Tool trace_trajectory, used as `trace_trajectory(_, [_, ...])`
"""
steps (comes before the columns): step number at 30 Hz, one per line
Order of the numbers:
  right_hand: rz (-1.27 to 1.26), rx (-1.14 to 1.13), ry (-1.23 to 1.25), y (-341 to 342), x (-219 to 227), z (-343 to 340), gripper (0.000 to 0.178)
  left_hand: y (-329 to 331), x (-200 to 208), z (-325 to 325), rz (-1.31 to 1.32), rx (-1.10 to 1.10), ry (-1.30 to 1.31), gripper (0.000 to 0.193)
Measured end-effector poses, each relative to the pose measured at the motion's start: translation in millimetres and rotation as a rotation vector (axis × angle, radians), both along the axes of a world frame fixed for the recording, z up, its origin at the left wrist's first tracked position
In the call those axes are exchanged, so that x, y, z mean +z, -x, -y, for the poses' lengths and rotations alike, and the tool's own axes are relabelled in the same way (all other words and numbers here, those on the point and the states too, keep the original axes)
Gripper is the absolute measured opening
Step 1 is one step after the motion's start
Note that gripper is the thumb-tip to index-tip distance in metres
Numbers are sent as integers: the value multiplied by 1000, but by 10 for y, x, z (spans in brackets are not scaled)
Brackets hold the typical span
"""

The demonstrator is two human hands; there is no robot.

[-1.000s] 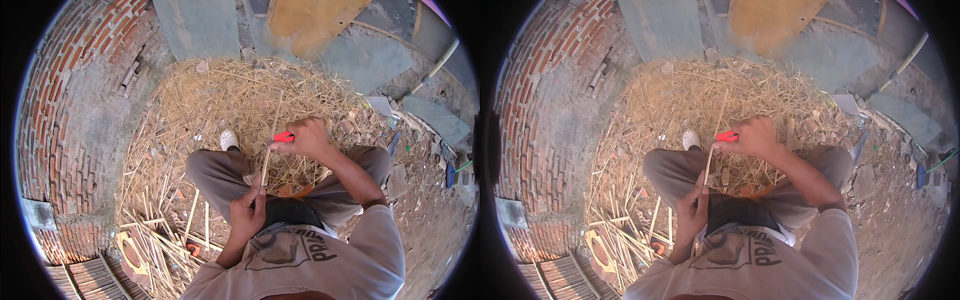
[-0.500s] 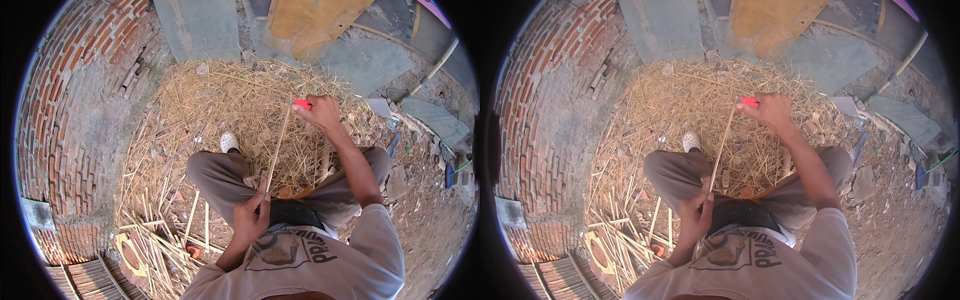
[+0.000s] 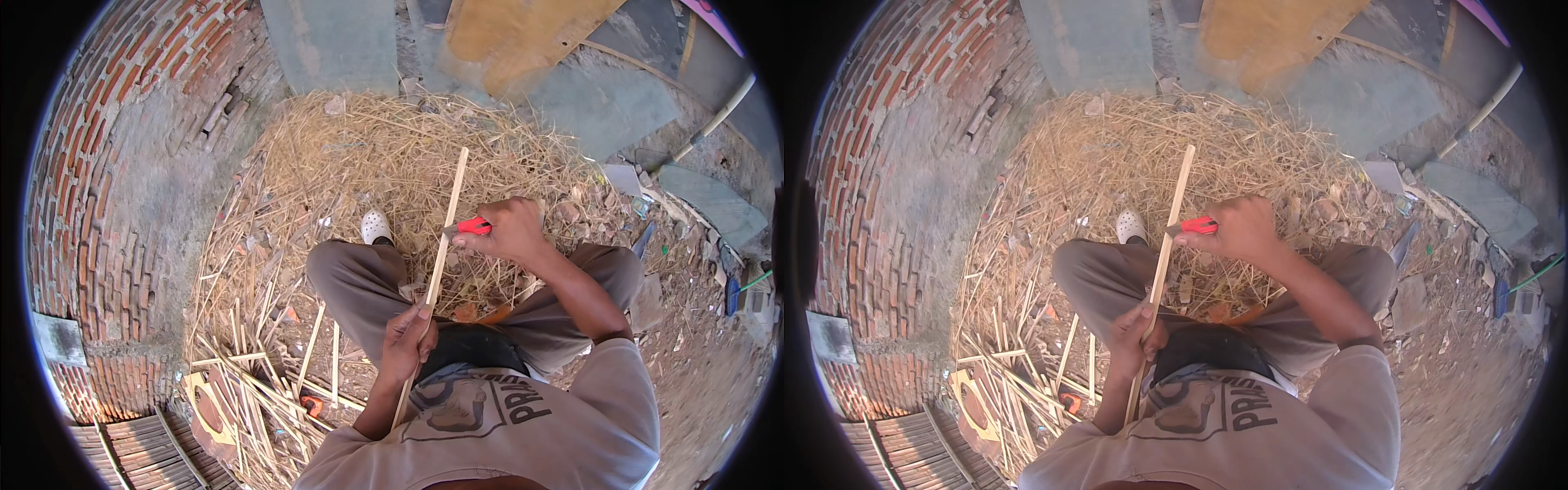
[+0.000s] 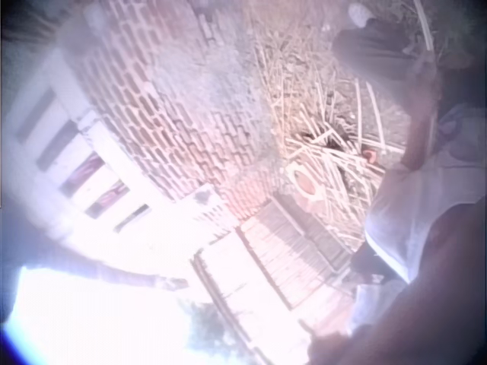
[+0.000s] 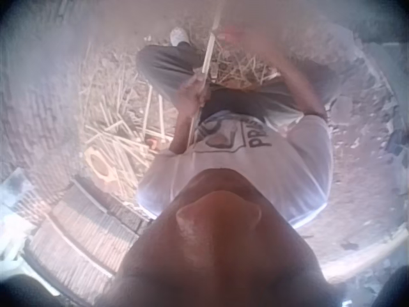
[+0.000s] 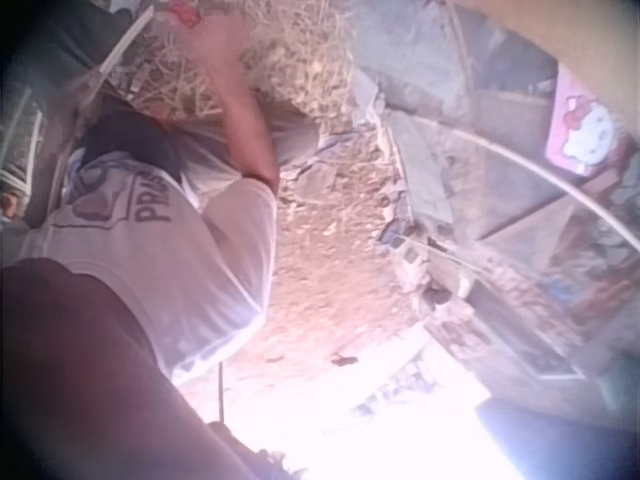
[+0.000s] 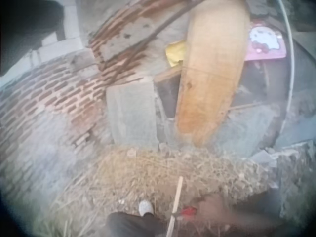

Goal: The person sits cross-legged on a pile of straw and uses a red utility knife to shave a long, thin bamboo stick. They hold the stick with their left hand and repeatedly scrape the surface with the knife in their right hand, removing thin strips of material.

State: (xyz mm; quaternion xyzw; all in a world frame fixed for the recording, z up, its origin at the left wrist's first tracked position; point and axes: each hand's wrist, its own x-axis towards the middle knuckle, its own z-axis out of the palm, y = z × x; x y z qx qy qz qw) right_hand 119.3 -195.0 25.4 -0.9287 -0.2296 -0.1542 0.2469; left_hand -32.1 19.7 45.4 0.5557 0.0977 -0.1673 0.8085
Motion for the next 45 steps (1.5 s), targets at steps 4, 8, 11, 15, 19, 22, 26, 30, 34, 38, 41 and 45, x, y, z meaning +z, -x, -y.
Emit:
trace_trajectory(4, [-19, -145, 13, -182, 29, 140, 65, 42, -64, 39, 21, -22, -48, 35])
trace_trajectory(8, [43, 25, -11, 25, -8, -37, 65, 1, -29, 55, 23, -2, -127, 36])
trace_trajectory(11, [23, -46, -9, -131, 6, 54, 65, 27, -12, 71, 105, -35, -205, 35])
trace_trajectory(15, [-43, -158, 29, -231, -7, 140, 67, 57, -19, 58, 95, -61, -267, 34])
trace_trajectory(19, [76, 17, 2, 13, -44, -59, 71, 65, 11, 38, 97, -27, -282, 32])
trace_trajectory(22, [48, -69, 5, -153, -49, 73, 71, 100, 24, 85, 141, -44, -351, 34])
trace_trajectory(26, [0, -190, 10, -378, -75, 229, 71, 76, 65, 151, 125, -49, -358, 38])
trace_trajectory(30, [-20, -403, -10, -667, -50, 513, 70, 178, 90, 146, 173, -120, -296, 40])
trace_trajectory(34, [-98, -435, -116, -672, 169, 616, 68, 228, 152, 128, 72, -152, -235, 39])
trace_trajectory(38, [85, -41, -84, -65, 142, 192, 64, 9, 89, -29, 73, -22, -100, 37])
trace_trajectory(41, [135, 146, -61, 107, 134, 11, 63, -3, 54, -20, 125, -26, -112, 37])
trace_trajectory(45, [124, -11, -74, -75, 65, 88, 66, 49, 23, 42, 153, -54, -140, 37])
